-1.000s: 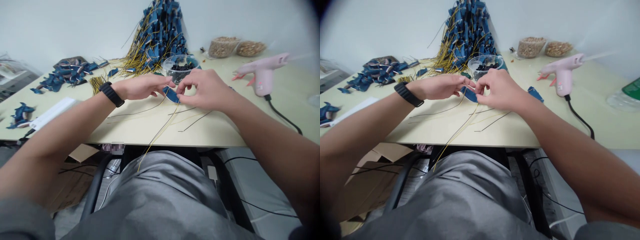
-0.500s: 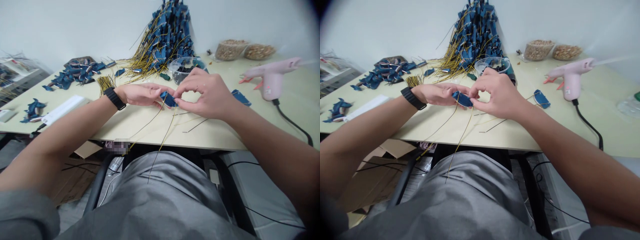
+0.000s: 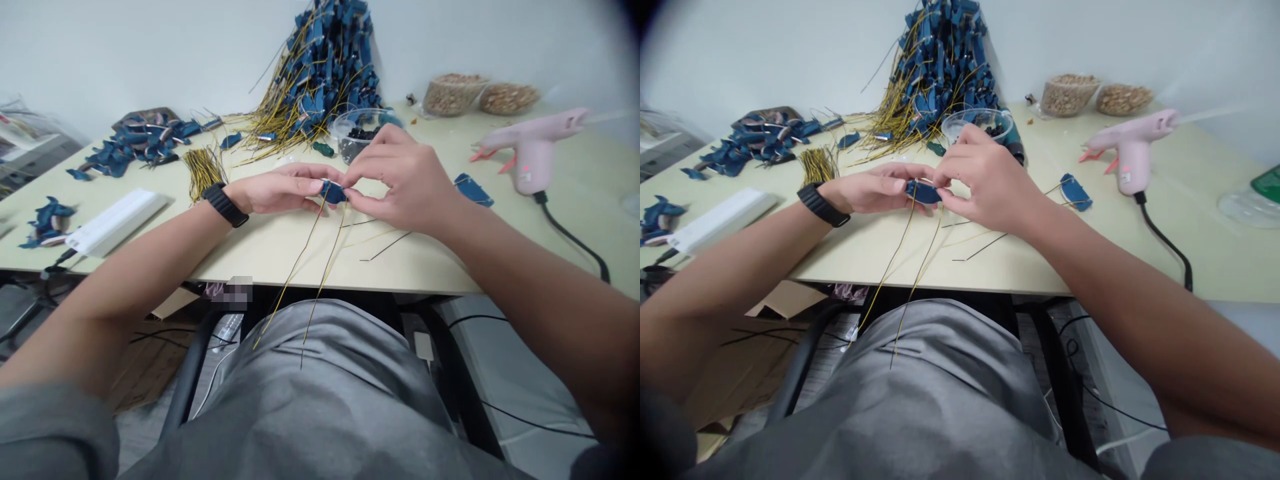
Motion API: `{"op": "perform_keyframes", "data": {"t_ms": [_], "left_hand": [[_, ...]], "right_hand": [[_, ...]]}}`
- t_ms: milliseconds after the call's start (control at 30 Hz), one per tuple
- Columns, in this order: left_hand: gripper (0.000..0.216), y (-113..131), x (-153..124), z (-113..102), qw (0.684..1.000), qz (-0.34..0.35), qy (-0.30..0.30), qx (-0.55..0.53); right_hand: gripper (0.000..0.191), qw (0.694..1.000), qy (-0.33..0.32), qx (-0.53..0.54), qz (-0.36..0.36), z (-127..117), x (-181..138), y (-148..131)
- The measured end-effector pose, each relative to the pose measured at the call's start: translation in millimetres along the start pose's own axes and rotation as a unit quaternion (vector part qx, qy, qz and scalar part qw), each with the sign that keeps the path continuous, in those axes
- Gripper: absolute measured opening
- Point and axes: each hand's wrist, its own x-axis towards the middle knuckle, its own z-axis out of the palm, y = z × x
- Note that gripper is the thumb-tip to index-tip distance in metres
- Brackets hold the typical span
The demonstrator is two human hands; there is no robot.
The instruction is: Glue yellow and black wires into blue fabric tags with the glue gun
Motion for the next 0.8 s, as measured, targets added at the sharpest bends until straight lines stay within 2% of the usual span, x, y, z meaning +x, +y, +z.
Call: {"op": "perform_keyframes", "data": {"t_ms": [100,200,367,467,567,800], "left_hand": [[0.071,2.5,-0.1,1.2,1.000,0.012,0.017,0.019],[0.067,3.3,0.1,2.6,0.999,0.021,0.003,0.026],[0.076,1.3,1.1,0.9,0.998,0.037,0.027,0.049],[0.077,1.2,0.4,-1.0,0.997,0.050,0.030,0.058],[0.076,1.2,-0.8,-2.5,0.995,0.067,0.039,0.069],[0.077,-3.1,-1.2,-6.6,0.992,0.068,0.052,0.090]], "right_hand": [[0.018,1.000,0.006,-0.010,-0.016,3.0,1.2,5.8],[0.017,1.000,-0.002,-0.006,-0.004,2.1,3.1,3.1],[0.008,0.998,0.017,-0.002,0.061,-5.2,4.5,-9.4],[0.010,0.992,0.031,-0.001,0.124,-7.9,5.2,-10.2],[0.018,0.986,0.016,0.008,0.168,-6.7,6.2,-7.3],[0.023,0.976,-0.036,0.047,0.212,0.7,8.8,-10.2]]}}
